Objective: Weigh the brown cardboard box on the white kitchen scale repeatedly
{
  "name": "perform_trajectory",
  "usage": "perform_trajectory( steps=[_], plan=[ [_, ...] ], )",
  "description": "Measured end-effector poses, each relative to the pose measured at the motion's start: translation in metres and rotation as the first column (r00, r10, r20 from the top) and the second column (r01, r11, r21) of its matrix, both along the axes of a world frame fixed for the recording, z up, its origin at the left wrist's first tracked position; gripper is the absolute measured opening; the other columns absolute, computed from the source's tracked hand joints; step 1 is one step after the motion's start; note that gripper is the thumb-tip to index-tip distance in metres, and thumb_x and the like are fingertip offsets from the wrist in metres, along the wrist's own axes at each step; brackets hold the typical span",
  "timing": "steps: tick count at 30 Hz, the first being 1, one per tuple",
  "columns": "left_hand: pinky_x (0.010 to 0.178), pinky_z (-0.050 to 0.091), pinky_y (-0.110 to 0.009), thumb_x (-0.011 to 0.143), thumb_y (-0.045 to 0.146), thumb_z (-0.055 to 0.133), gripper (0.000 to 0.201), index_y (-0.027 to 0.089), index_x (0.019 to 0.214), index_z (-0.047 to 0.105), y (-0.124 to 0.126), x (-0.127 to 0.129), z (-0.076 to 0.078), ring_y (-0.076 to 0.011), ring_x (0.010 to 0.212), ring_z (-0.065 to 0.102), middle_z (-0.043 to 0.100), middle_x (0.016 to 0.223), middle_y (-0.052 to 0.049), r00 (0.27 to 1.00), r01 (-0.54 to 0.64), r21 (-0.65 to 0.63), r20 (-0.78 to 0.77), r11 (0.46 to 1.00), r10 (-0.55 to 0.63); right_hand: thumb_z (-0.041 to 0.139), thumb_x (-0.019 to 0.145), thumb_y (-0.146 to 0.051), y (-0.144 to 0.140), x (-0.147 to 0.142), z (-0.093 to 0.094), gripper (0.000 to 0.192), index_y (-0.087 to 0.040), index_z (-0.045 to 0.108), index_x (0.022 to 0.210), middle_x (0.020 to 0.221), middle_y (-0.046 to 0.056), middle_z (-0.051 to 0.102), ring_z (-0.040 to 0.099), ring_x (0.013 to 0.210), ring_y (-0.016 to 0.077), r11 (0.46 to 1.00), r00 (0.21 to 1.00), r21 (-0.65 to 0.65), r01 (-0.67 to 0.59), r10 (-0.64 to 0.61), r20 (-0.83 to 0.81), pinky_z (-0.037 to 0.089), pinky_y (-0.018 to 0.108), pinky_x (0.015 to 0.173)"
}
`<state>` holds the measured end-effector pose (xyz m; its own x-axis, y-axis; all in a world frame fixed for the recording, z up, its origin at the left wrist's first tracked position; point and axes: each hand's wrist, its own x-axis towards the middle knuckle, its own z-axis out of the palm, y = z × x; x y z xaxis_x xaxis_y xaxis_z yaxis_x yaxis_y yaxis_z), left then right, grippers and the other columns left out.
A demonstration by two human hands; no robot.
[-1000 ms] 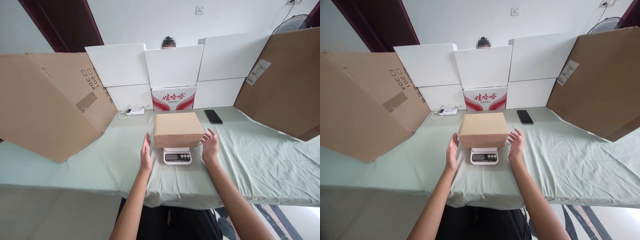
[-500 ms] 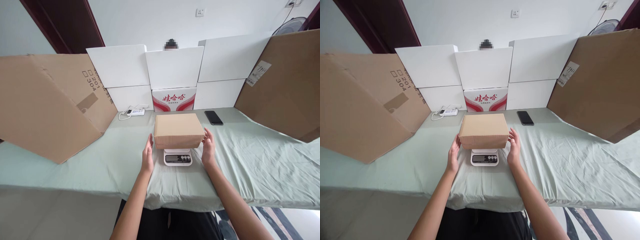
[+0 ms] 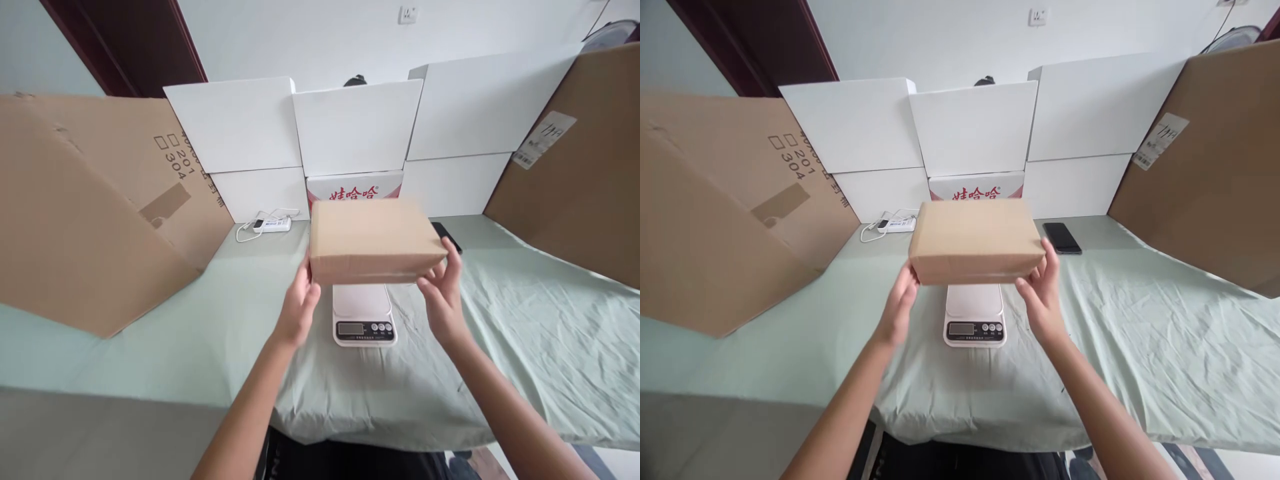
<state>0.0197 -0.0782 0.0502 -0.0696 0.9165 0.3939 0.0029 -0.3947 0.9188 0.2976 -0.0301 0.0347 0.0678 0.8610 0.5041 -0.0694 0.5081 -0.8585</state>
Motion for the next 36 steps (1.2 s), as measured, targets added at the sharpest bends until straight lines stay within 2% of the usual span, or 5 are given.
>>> perform_trajectory(
  steps=[3, 9, 15, 23, 36],
  plan=[
    [0.142, 0.039, -0.052, 0.101, 0.079, 0.065, 0.087, 0.029, 0.172, 0.053, 0.051, -0.01, 0.007, -0.0394, 0.176, 0.04, 0.06, 0.177, -0.01, 0.999, -0.04, 0.013, 0.0, 0.999, 0.04, 0.081, 0.093, -0.066, 0.044, -0.015, 0.011, 0.091, -0.044, 0.04, 0.171, 0.174, 0.009, 0.055, 0.056, 0.161, 0.0391, 0.997, 0.999, 0.075, -0.036, 0.034, 0.032, 0.051, 0.066, 0.131],
    [0.145, 0.032, -0.052, 0.104, 0.077, 0.057, 0.081, 0.031, 0.171, 0.052, 0.126, -0.01, -0.049, -0.0352, 0.177, 0.039, 0.053, 0.183, -0.007, 0.997, -0.072, -0.111, -0.022, 0.991, 0.07, 0.075, 0.086, -0.072, 0.127, -0.033, -0.047, 0.104, -0.031, 0.032, 0.172, 0.179, 0.017, 0.046, 0.053, 0.163, 0.0397, 1.0, 0.999, 0.004, -0.03, 0.03, 0.011, 0.037, 0.066, 0.14],
    [0.145, 0.03, -0.049, 0.107, 0.076, 0.051, 0.079, 0.037, 0.175, 0.046, 0.122, -0.009, -0.072, -0.0314, 0.178, 0.035, 0.045, 0.188, -0.001, 0.997, -0.061, -0.201, -0.054, 0.978, 0.051, 0.071, 0.091, -0.067, 0.139, -0.024, -0.077, 0.095, -0.032, 0.034, 0.171, 0.167, 0.015, 0.057, 0.056, 0.157, 0.0378, 1.0, 0.995, 0.021, 0.021, -0.023, 0.095, 0.04, 0.064, 0.138],
    [0.146, 0.029, -0.051, 0.108, 0.077, 0.05, 0.079, 0.037, 0.176, 0.046, 0.121, -0.008, -0.08, -0.0305, 0.179, 0.034, 0.043, 0.189, -0.001, 0.998, -0.062, -0.233, -0.04, 0.971, 0.054, 0.068, 0.091, -0.061, 0.135, -0.019, -0.076, 0.075, -0.032, 0.048, 0.157, 0.14, 0.01, 0.069, 0.065, 0.133, 0.0349, 0.991, 0.988, -0.042, 0.127, -0.123, 0.097, 0.05, 0.061, 0.126],
    [0.146, 0.031, -0.051, 0.108, 0.074, 0.051, 0.076, 0.037, 0.174, 0.049, 0.123, -0.011, -0.083, -0.0301, 0.179, 0.035, 0.047, 0.187, 0.001, 0.996, -0.089, -0.226, -0.035, 0.97, 0.084, 0.068, 0.091, -0.061, 0.135, -0.017, -0.076, 0.073, -0.033, 0.053, 0.157, 0.143, 0.011, 0.069, 0.062, 0.138, 0.0358, 0.987, 0.986, -0.075, 0.141, -0.133, 0.098, 0.051, 0.061, 0.124]
  ],
)
